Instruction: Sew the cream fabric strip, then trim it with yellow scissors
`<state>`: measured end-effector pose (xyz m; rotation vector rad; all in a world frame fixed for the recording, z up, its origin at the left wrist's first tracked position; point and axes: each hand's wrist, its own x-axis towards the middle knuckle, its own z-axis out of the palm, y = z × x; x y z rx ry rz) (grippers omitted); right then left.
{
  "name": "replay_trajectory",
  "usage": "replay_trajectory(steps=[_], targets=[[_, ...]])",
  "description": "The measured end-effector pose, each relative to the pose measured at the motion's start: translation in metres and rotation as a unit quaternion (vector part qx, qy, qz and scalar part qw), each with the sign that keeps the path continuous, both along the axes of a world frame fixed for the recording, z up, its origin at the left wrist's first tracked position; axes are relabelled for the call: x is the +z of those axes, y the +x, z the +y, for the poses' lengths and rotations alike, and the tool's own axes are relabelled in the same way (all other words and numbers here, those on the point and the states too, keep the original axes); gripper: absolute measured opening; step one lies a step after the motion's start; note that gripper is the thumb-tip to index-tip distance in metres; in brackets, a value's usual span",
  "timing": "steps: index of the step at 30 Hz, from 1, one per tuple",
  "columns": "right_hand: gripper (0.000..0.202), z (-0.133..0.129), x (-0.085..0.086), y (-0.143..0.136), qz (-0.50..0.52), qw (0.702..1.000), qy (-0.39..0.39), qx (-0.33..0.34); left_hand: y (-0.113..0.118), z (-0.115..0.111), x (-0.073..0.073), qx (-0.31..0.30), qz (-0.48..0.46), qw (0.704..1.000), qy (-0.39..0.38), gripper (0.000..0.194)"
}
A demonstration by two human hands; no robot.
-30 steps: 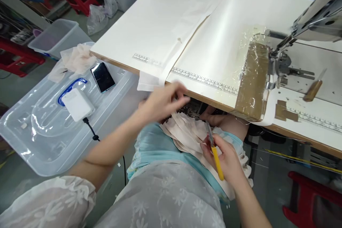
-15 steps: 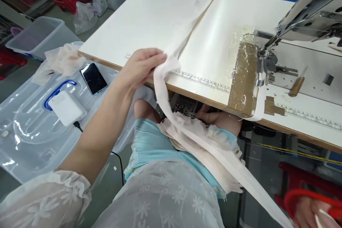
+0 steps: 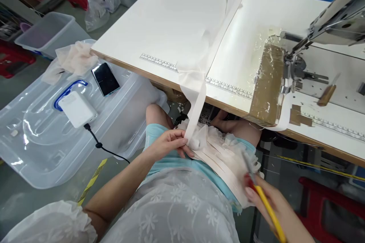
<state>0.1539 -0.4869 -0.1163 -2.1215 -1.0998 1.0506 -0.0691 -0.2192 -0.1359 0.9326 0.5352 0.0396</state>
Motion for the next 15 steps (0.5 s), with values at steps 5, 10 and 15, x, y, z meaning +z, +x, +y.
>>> replay_trajectory(steps=[5,10,15], targets=[[0.041,0.086,-0.005,-0.016,0.129,0.975,-0.055,0.171,-0.003,-0.005,0.004,0.027,0.016,0.999,-0.014,0.048],[0.043,0.129,-0.003,-0.01,0.15,0.944,-0.077,0.284,-0.009,-0.003,0.003,0.05,0.041,0.998,-0.027,0.049],[0.045,0.143,-0.002,-0.011,0.115,0.936,-0.091,0.319,-0.009,-0.003,0.002,0.049,0.063,0.996,-0.028,0.052]])
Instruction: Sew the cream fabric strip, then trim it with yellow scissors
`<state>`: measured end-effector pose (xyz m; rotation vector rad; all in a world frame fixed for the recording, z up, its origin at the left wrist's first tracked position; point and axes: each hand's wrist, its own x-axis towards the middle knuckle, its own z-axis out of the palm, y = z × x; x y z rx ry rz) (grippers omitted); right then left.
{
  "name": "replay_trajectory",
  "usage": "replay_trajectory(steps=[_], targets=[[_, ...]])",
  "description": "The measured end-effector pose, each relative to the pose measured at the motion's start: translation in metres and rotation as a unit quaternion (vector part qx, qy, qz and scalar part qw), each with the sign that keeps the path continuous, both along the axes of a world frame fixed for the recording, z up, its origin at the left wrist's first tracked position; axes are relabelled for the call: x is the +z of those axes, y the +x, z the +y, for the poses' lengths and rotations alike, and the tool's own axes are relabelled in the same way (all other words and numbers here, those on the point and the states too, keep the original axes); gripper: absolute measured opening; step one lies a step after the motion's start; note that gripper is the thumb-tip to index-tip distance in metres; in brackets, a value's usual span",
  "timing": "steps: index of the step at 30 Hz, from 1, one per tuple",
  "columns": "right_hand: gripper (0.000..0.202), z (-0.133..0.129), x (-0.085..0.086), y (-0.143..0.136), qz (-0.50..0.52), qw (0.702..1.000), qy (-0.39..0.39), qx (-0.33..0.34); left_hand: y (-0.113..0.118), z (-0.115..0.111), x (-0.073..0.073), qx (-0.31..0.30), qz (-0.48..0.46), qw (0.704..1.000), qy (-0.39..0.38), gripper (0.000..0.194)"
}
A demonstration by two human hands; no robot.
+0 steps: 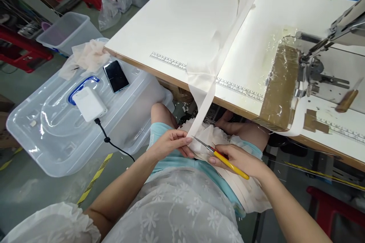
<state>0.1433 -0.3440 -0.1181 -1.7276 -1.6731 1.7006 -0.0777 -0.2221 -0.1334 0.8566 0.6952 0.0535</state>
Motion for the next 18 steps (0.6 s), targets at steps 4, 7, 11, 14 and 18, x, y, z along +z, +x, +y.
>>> replay_trajectory(steps=[4,7,11,14,18], targets=[[0.047,0.0031,0.0028,-0.0021,-0.082,0.996,0.042,0.012,0.0007,0.0021,-0.002,-0.009,0.009,1.0,0.0,0.051],[0.048,0.0019,0.0056,-0.0043,-0.19,0.977,0.095,0.033,-0.0002,0.0038,-0.0032,-0.015,0.006,1.0,0.002,0.049],[0.048,0.0015,0.0079,-0.0082,-0.251,0.96,0.119,0.038,-0.0017,0.0053,-0.0032,-0.02,0.0,1.0,0.009,0.049],[0.05,0.0018,0.0075,-0.01,-0.261,0.958,0.118,0.026,-0.0019,0.0062,-0.0025,-0.026,0.0,1.0,0.012,0.048],[0.052,-0.0008,0.0038,-0.0091,-0.26,0.958,0.122,0.013,-0.0013,0.0062,-0.0031,-0.033,-0.003,0.999,0.011,0.047]])
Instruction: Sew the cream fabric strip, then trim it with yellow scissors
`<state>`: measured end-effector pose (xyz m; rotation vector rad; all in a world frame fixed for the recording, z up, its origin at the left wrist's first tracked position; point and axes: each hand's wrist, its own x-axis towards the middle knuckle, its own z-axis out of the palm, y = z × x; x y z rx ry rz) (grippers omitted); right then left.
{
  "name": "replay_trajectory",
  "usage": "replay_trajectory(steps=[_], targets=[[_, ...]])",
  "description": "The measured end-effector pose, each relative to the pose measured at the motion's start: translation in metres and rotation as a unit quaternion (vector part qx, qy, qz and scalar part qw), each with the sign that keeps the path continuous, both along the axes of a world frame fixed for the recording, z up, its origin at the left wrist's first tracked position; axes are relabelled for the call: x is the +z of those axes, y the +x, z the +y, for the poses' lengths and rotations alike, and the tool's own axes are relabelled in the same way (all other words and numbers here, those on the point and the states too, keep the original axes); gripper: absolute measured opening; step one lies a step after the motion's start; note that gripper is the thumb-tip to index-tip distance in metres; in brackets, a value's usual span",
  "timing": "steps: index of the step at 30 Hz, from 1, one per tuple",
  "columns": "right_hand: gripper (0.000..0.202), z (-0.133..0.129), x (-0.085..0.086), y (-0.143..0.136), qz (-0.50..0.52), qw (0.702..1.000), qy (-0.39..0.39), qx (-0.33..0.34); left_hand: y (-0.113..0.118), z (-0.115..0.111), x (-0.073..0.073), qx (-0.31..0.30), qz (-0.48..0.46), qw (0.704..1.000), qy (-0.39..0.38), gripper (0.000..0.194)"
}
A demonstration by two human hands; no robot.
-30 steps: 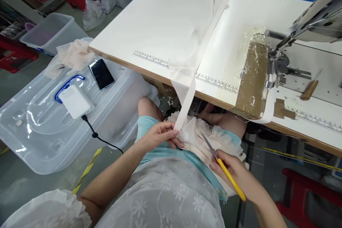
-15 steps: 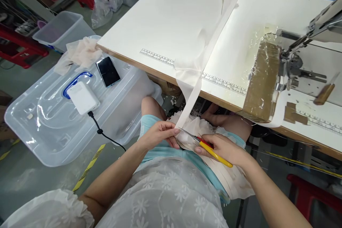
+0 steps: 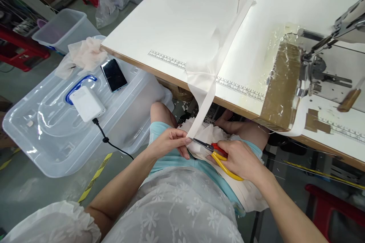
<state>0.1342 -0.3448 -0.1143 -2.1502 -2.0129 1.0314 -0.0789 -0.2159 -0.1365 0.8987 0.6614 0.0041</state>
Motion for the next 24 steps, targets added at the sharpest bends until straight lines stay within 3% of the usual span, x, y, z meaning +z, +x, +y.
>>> replay_trajectory(steps=[9,17,20,21,24], targets=[[0.047,0.002,-0.001,-0.005,-0.041,0.998,0.035,0.017,0.001,0.001,-0.001,-0.009,0.008,1.0,0.004,0.047],[0.048,0.004,-0.008,-0.009,0.001,0.999,0.025,-0.022,-0.003,-0.001,-0.009,-0.035,0.009,0.998,0.043,0.044],[0.047,-0.009,-0.014,-0.007,-0.014,0.999,0.031,-0.033,-0.007,0.009,-0.011,-0.051,0.035,0.978,0.201,0.042],[0.046,-0.014,-0.015,-0.006,-0.011,0.999,0.035,-0.039,-0.006,0.014,-0.011,-0.032,0.055,0.956,0.287,0.043],[0.046,-0.028,-0.02,-0.008,0.018,0.996,0.054,-0.076,0.007,0.028,-0.008,0.071,0.098,0.853,0.508,0.042]])
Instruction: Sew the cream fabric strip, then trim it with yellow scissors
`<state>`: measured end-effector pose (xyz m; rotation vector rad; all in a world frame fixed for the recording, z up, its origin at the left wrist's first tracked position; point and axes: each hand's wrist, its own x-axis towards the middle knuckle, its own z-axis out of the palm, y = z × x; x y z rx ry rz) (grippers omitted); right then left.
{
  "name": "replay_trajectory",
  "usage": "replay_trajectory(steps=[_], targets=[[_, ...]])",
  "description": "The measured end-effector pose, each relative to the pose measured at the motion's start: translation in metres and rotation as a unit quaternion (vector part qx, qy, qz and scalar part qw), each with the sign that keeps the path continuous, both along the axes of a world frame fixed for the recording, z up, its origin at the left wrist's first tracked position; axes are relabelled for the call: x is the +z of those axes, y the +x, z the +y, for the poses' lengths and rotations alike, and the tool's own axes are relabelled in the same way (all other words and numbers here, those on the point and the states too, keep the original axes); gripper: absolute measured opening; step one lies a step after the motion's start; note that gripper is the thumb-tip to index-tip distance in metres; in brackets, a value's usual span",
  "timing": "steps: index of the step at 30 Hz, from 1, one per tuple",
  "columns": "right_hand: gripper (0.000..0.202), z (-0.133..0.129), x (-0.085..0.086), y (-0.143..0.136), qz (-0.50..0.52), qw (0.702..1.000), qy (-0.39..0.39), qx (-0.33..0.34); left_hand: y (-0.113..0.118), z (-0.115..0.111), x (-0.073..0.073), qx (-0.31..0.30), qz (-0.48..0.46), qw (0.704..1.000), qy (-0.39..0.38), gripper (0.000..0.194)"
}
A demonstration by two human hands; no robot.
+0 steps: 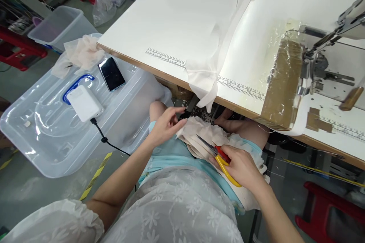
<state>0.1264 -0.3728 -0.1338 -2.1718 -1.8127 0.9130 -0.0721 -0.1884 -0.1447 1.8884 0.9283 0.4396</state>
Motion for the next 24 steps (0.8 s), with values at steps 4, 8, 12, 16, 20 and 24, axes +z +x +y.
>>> replay_trajectory(steps=[4,8,12,16,20,24], targets=[[0.048,-0.013,0.001,0.0,0.031,0.997,0.039,-0.059,0.032,0.004,-0.002,-0.005,-0.102,0.993,0.06,0.027],[0.046,-0.028,0.006,0.012,0.044,0.992,0.053,-0.107,0.03,0.004,-0.023,0.06,-0.125,0.983,-0.123,0.034],[0.044,-0.048,0.007,0.027,0.061,0.983,0.057,-0.163,-0.02,0.013,-0.059,0.236,0.042,0.952,-0.192,0.028],[0.044,-0.059,-0.002,0.03,0.082,0.976,0.051,-0.197,-0.052,0.002,-0.064,0.287,0.088,0.944,-0.135,0.028],[0.042,-0.057,-0.014,0.023,0.115,0.976,0.041,-0.182,-0.03,-0.033,-0.025,0.03,-0.059,0.968,-0.242,0.03],[0.042,-0.05,-0.014,0.016,0.137,0.978,0.016,-0.155,0.005,-0.049,0.008,-0.192,-0.109,0.921,-0.322,0.035]])
